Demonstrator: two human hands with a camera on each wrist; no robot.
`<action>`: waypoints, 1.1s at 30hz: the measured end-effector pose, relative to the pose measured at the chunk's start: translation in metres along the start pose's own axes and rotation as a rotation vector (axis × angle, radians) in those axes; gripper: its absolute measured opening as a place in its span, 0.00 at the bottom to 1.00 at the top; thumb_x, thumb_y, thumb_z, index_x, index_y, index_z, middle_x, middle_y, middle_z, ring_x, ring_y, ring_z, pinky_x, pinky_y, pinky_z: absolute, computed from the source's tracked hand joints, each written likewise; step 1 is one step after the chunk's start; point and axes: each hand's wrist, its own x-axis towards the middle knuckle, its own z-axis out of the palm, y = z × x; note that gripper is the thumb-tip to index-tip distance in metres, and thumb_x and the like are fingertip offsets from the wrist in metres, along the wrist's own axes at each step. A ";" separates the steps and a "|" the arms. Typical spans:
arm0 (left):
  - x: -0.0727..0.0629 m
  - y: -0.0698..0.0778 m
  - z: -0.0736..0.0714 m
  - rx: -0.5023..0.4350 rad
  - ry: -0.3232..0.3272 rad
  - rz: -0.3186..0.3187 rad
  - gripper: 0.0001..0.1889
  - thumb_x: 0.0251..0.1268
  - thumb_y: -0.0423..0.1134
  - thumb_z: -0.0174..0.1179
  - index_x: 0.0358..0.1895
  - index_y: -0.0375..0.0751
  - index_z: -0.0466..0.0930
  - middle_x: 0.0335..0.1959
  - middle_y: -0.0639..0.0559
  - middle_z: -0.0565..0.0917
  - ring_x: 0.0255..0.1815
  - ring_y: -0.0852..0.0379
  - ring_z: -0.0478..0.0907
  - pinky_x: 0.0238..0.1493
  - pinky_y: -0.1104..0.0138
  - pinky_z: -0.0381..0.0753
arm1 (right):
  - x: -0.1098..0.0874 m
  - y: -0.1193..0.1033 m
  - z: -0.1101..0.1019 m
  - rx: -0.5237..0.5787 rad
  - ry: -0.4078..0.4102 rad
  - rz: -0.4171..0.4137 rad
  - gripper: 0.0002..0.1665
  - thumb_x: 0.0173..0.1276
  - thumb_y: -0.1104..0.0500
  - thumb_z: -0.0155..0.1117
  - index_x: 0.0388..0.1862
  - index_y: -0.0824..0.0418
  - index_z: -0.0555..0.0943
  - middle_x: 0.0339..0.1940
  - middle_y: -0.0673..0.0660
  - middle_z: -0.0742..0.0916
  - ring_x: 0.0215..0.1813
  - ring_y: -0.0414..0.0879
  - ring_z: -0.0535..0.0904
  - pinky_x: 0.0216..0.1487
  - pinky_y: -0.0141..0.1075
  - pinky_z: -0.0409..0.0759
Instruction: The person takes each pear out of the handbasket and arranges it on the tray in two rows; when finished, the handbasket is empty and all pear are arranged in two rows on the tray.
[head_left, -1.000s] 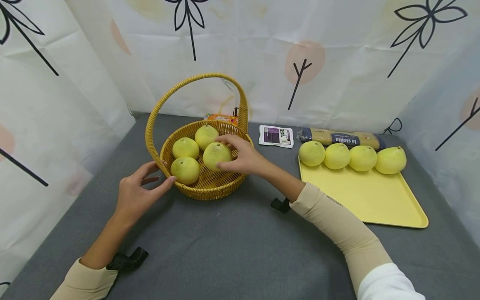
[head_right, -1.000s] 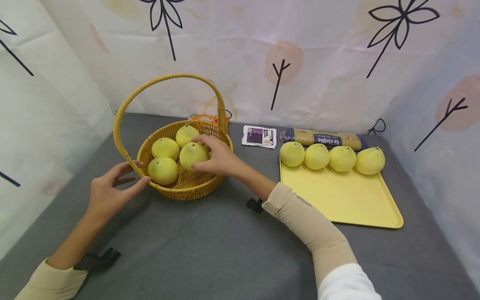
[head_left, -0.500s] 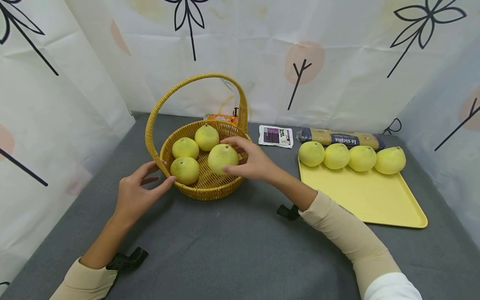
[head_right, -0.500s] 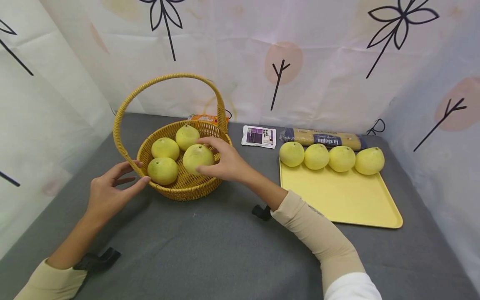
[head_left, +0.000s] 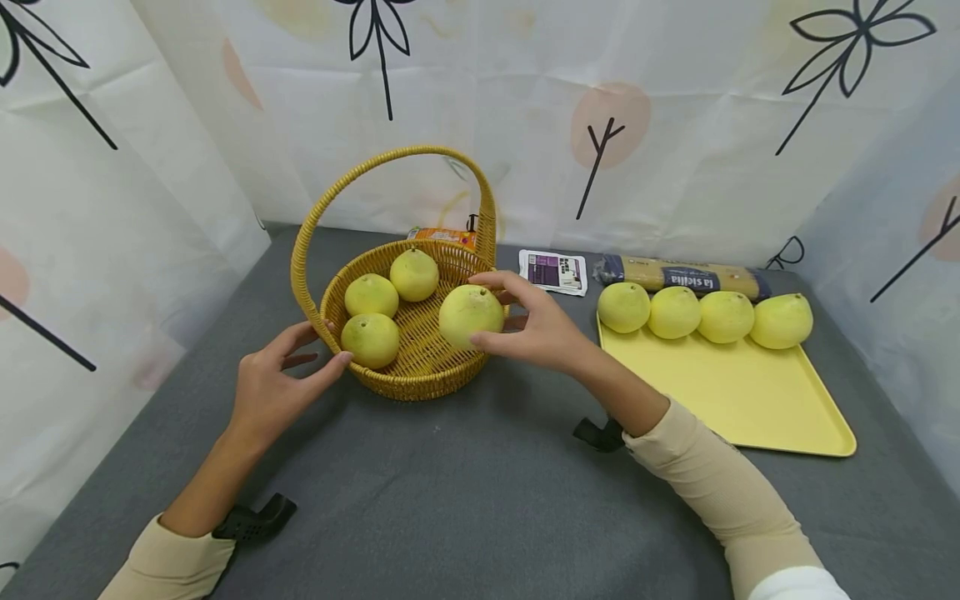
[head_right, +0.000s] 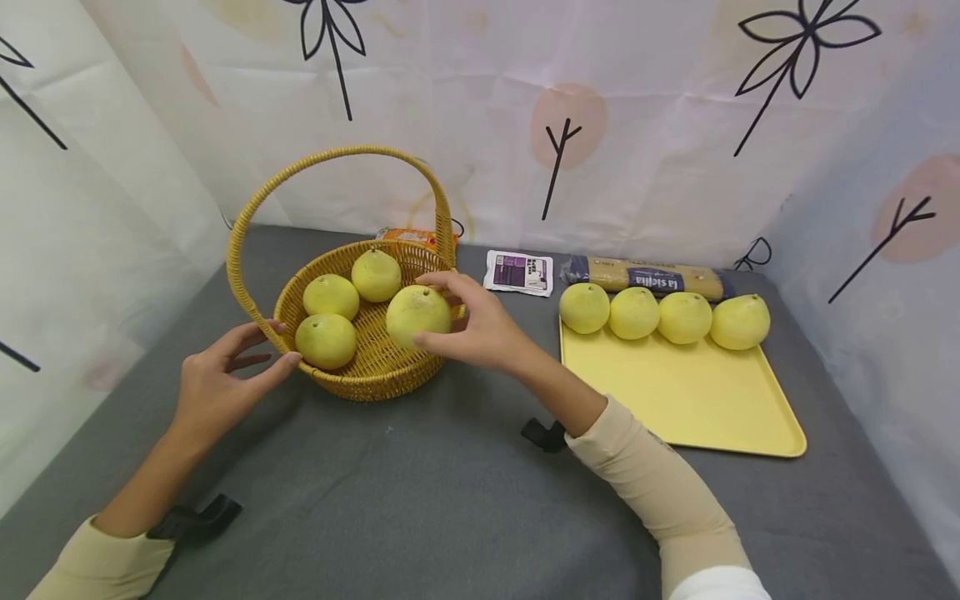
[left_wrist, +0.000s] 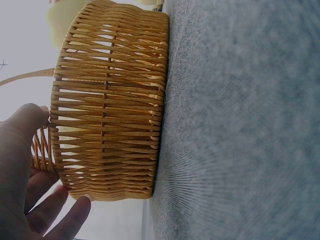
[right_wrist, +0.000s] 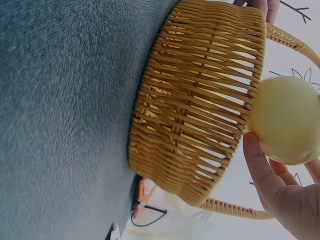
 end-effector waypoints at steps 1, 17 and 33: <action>0.000 0.000 0.000 -0.001 0.000 -0.001 0.26 0.50 0.32 0.77 0.56 0.35 0.83 0.48 0.47 0.87 0.49 0.76 0.79 0.44 0.77 0.84 | -0.001 -0.001 -0.001 -0.002 0.003 0.001 0.37 0.60 0.67 0.75 0.69 0.60 0.73 0.62 0.56 0.78 0.55 0.55 0.77 0.51 0.49 0.86; 0.000 0.000 0.001 0.013 -0.003 0.009 0.26 0.50 0.33 0.78 0.55 0.35 0.84 0.48 0.47 0.87 0.49 0.72 0.80 0.44 0.78 0.83 | -0.030 -0.007 -0.025 -0.042 0.031 0.015 0.38 0.61 0.70 0.73 0.70 0.65 0.71 0.62 0.59 0.77 0.59 0.54 0.77 0.52 0.46 0.86; 0.000 -0.001 0.001 -0.001 0.003 0.003 0.25 0.50 0.33 0.78 0.55 0.36 0.84 0.48 0.47 0.87 0.49 0.76 0.79 0.44 0.79 0.83 | -0.061 -0.002 -0.057 -0.095 0.075 0.136 0.39 0.62 0.69 0.74 0.71 0.62 0.70 0.64 0.58 0.76 0.57 0.52 0.77 0.51 0.40 0.86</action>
